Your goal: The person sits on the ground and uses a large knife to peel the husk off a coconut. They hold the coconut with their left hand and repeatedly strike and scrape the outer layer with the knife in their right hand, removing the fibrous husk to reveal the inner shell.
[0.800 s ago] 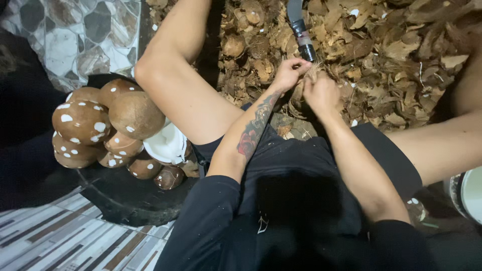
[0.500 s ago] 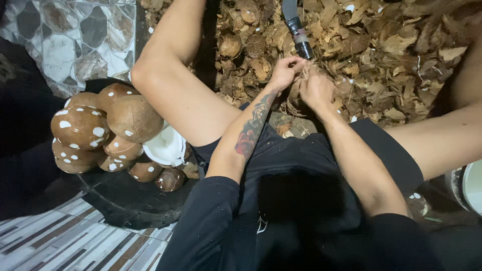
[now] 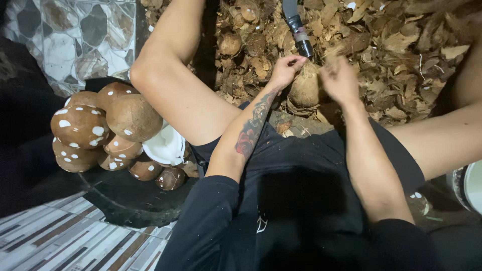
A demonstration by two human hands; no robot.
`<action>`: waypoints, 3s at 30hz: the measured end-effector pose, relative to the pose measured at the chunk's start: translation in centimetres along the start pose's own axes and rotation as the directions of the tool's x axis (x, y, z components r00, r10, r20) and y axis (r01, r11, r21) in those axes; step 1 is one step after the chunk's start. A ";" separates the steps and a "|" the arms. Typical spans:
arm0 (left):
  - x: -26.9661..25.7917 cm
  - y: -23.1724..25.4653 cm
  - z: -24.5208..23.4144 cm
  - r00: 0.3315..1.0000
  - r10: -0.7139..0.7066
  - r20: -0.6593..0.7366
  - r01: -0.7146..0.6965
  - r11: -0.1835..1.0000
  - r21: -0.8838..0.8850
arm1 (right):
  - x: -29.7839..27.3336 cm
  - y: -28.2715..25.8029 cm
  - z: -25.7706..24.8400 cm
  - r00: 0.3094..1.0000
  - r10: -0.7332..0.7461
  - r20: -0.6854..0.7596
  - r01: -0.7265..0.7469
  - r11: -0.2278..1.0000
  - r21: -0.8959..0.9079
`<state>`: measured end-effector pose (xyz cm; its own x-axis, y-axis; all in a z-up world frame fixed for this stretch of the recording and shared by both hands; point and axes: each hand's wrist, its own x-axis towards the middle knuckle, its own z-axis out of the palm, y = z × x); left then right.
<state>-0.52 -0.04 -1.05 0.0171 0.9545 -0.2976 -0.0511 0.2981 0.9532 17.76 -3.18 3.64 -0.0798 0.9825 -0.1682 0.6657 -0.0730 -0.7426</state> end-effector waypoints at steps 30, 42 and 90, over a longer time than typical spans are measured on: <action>-1.6 0.3 1.4 0.989 0.123 0.079 -0.127 0.991 0.048 | 2.6 0.2 1.4 0.841 0.540 -0.039 -0.204 0.383 0.901; -0.7 0.3 1.1 0.965 0.259 0.039 -0.261 0.947 0.185 | 3.3 1.5 -3.8 0.917 0.380 -0.119 -0.242 0.769 0.592; -0.4 -0.5 0.8 0.999 -0.030 0.025 0.024 0.983 0.184 | 9.2 1.8 -9.1 0.907 0.358 0.223 -0.400 0.898 0.186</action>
<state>0.28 -0.58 -1.35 0.0436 0.9450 -0.3241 0.1338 0.3160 0.9393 24.94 7.32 6.63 0.0007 0.8266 -0.5628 0.4918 -0.4903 -0.7196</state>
